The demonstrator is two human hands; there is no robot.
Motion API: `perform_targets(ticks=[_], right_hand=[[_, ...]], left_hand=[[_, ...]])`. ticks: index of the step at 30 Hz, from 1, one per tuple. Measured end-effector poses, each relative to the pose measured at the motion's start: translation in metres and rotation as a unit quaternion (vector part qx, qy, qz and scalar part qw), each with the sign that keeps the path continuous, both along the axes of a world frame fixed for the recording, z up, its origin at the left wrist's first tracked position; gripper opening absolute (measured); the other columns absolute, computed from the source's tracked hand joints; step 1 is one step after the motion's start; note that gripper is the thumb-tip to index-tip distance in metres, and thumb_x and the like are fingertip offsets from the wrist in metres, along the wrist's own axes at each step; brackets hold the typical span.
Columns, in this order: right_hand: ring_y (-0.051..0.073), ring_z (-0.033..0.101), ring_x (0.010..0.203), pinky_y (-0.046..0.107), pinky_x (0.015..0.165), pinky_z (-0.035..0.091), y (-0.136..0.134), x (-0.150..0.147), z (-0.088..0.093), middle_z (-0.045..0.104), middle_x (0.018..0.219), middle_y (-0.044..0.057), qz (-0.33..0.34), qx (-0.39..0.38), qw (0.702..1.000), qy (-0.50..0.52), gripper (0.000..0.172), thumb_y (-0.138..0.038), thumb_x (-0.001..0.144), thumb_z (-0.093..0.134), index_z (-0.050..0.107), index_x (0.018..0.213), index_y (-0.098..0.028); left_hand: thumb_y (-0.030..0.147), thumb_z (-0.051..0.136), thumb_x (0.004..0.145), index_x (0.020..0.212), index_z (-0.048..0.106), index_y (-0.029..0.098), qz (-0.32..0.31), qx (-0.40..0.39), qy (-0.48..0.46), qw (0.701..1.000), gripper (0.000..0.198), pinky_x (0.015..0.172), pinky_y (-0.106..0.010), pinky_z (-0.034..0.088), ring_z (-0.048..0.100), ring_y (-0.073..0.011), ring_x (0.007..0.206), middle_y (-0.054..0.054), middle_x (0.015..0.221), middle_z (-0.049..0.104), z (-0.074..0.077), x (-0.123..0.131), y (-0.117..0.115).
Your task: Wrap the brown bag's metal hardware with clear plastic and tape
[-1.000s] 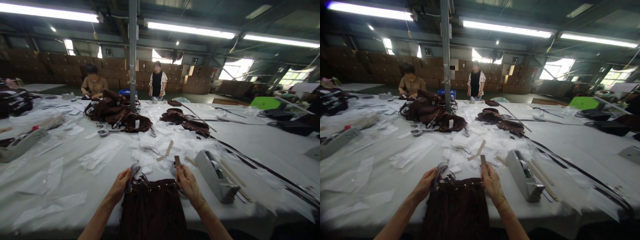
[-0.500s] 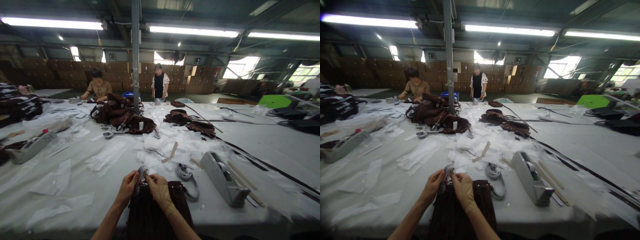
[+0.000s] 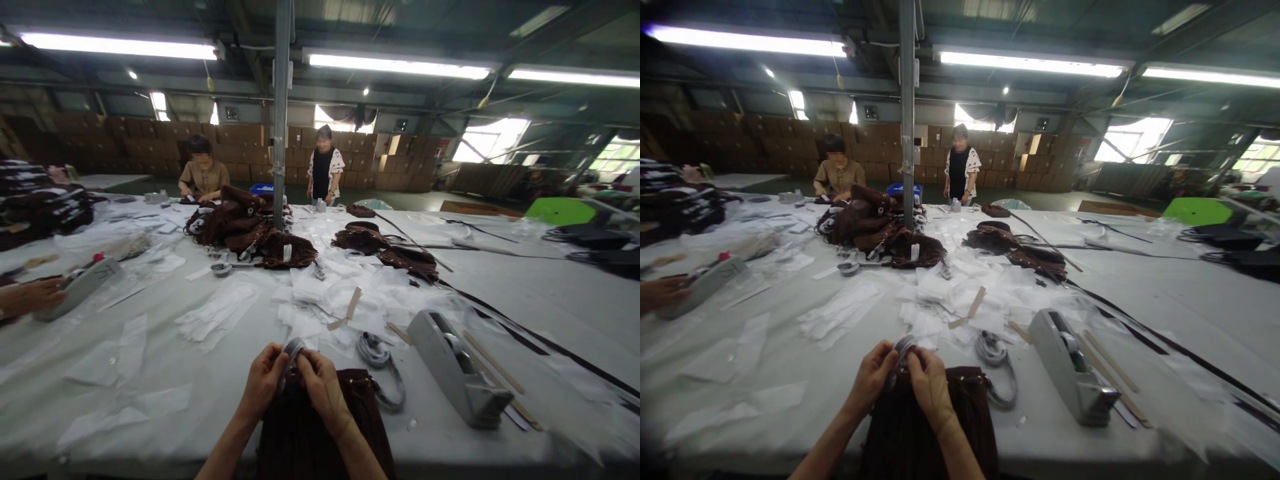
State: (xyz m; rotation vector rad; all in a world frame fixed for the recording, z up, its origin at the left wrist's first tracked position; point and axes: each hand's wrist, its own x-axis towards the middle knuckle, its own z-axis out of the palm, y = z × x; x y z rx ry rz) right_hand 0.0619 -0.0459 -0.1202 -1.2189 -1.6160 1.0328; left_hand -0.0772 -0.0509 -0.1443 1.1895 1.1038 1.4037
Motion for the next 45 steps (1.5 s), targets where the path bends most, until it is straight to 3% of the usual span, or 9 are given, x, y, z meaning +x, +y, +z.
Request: perform_targets(ticks=[3, 9, 13, 16, 19, 27, 32, 38, 45], right_hand=[[0.013, 0.054, 0.061, 0.021, 0.055, 0.043, -0.005, 0.009, -0.006, 0.063, 0.072, 0.000, 0.065, -0.074, 0.990, 0.099, 0.038, -0.049, 0.086, 0.052, 0.067, 0.100, -0.016], [0.011, 0.044, 0.042, 0.022, 0.044, 0.034, -0.002, 0.005, -0.011, 0.051, 0.045, -0.002, -0.093, -0.119, 0.988, 0.039, 0.037, -0.048, 0.077, 0.060, 0.066, 0.064, -0.014], [0.017, 0.056, 0.055, 0.025, 0.054, 0.043, -0.003, -0.003, -0.007, 0.063, 0.057, 0.003, -0.150, -0.047, 0.988, -0.001, 0.031, -0.042, 0.078, 0.058, 0.068, 0.069, -0.015], [0.019, 0.061, 0.072, 0.025, 0.066, 0.048, -0.007, 0.002, -0.004, 0.067, 0.074, 0.004, -0.047, -0.040, 0.996, 0.062, 0.031, -0.043, 0.081, 0.057, 0.071, 0.086, -0.015], [0.014, 0.057, 0.060, 0.024, 0.057, 0.047, -0.011, 0.012, -0.006, 0.062, 0.069, 0.001, 0.065, -0.120, 0.982, 0.129, 0.043, -0.050, 0.080, 0.060, 0.067, 0.107, -0.017], [0.005, 0.033, 0.044, 0.019, 0.041, 0.024, -0.010, 0.007, -0.019, 0.044, 0.049, -0.005, -0.109, -0.169, 0.960, 0.197, 0.035, -0.047, 0.070, 0.071, 0.062, 0.069, -0.013], [0.005, 0.036, 0.048, 0.016, 0.043, 0.027, -0.018, 0.000, -0.022, 0.048, 0.061, -0.005, -0.021, -0.217, 0.919, 0.328, 0.040, -0.046, 0.071, 0.073, 0.065, 0.095, -0.015], [0.001, 0.023, 0.040, 0.013, 0.037, 0.019, -0.018, 0.009, -0.020, 0.041, 0.054, -0.009, 0.076, -0.271, 0.901, 0.329, 0.042, -0.047, 0.074, 0.073, 0.059, 0.103, -0.019], [0.000, 0.020, 0.037, 0.012, 0.035, 0.018, -0.015, -0.005, -0.030, 0.041, 0.051, -0.011, 0.055, -0.250, 0.897, 0.362, 0.046, -0.051, 0.072, 0.074, 0.057, 0.099, -0.019]], left_hand=[[0.053, 0.062, 0.079, 0.083, 0.057, 0.018, 0.007, -0.007, -0.007, 1.000, 0.035, 0.050, -0.021, 0.040, 0.051, -0.0114, 0.052, 0.003, 0.063, 0.056, -0.001, 0.000, -0.001], [0.048, 0.063, 0.081, 0.086, 0.057, 0.017, -0.010, 0.007, 0.014, 1.000, 0.031, 0.056, -0.023, 0.044, 0.055, -0.0131, 0.059, 0.000, 0.070, 0.061, -0.002, 0.008, -0.003], [0.047, 0.064, 0.080, 0.086, 0.059, 0.017, -0.016, 0.025, 0.018, 0.999, 0.032, 0.063, -0.024, 0.046, 0.058, -0.0154, 0.067, -0.002, 0.077, 0.064, -0.003, 0.009, -0.002], [0.048, 0.062, 0.081, 0.087, 0.058, 0.017, -0.012, 0.022, 0.010, 1.000, 0.032, 0.063, -0.025, 0.047, 0.059, -0.0162, 0.068, -0.003, 0.079, 0.065, -0.005, 0.006, -0.001], [0.046, 0.061, 0.083, 0.090, 0.056, 0.017, -0.010, 0.016, 0.005, 1.000, 0.030, 0.058, -0.024, 0.044, 0.056, -0.0142, 0.062, -0.002, 0.075, 0.062, -0.010, 0.004, 0.000], [0.042, 0.065, 0.080, 0.082, 0.057, 0.017, -0.048, 0.042, 0.024, 0.998, 0.027, 0.056, -0.021, 0.039, 0.050, -0.0109, 0.060, 0.000, 0.078, 0.062, -0.010, 0.010, 0.001], [0.044, 0.061, 0.083, 0.084, 0.054, 0.018, -0.073, 0.024, -0.016, 0.997, 0.028, 0.053, -0.020, 0.037, 0.048, -0.0103, 0.055, 0.004, 0.063, 0.055, -0.006, 0.004, 0.002], [0.041, 0.066, 0.080, 0.085, 0.047, 0.019, -0.066, 0.021, -0.025, 0.997, 0.029, 0.050, -0.018, 0.034, 0.046, -0.0084, 0.053, 0.006, 0.062, 0.052, -0.007, 0.007, 0.003], [0.035, 0.073, 0.074, 0.100, 0.046, 0.019, -0.111, -0.008, -0.111, 0.988, 0.041, 0.055, -0.020, 0.041, 0.055, -0.0111, 0.062, -0.004, 0.090, 0.064, -0.005, 0.004, 0.012]])
